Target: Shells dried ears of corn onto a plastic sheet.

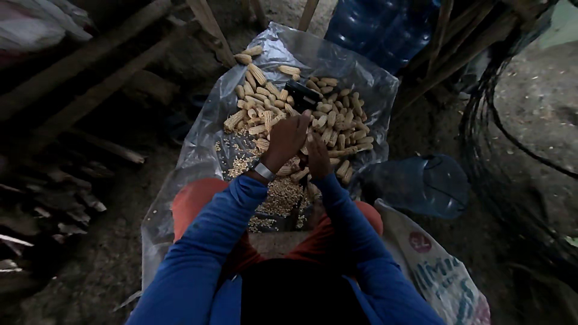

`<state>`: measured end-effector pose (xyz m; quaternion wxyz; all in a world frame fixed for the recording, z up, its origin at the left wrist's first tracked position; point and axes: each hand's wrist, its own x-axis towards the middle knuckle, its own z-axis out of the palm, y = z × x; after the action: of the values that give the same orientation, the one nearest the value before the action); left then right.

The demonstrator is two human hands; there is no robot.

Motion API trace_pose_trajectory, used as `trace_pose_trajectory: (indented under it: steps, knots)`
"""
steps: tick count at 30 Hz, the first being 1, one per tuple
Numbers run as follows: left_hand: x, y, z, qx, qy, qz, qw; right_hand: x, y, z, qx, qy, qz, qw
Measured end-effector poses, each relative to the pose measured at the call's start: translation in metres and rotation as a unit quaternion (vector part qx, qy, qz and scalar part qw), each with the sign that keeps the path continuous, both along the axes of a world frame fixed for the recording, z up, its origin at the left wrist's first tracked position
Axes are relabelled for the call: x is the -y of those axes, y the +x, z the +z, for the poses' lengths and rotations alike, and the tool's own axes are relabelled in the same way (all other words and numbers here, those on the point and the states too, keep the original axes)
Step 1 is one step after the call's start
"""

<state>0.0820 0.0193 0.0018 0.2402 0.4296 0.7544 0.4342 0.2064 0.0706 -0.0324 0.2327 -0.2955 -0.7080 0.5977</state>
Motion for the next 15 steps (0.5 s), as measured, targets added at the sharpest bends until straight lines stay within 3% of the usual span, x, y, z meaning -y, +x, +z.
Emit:
trace_pose_trajectory:
  steps: [5,10,13,15]
  knots:
    - [0.000,0.011,-0.007,-0.083,0.042,0.026,0.995,-0.003,-0.003,-0.009,-0.002,-0.011,-0.061,0.998]
    - [-0.002,0.024,-0.016,-0.216,0.046,0.028,0.975,-0.006,-0.005,-0.005,0.011,-0.168,-0.102,0.981]
    - [-0.006,0.016,-0.005,-0.104,-0.002,0.027,0.994,-0.008,-0.005,-0.002,-0.044,-0.227,-0.048,0.972]
    - [-0.009,0.004,-0.001,0.015,-0.007,0.049,0.999,-0.010,0.000,-0.003,-0.084,-0.198,0.046,0.975]
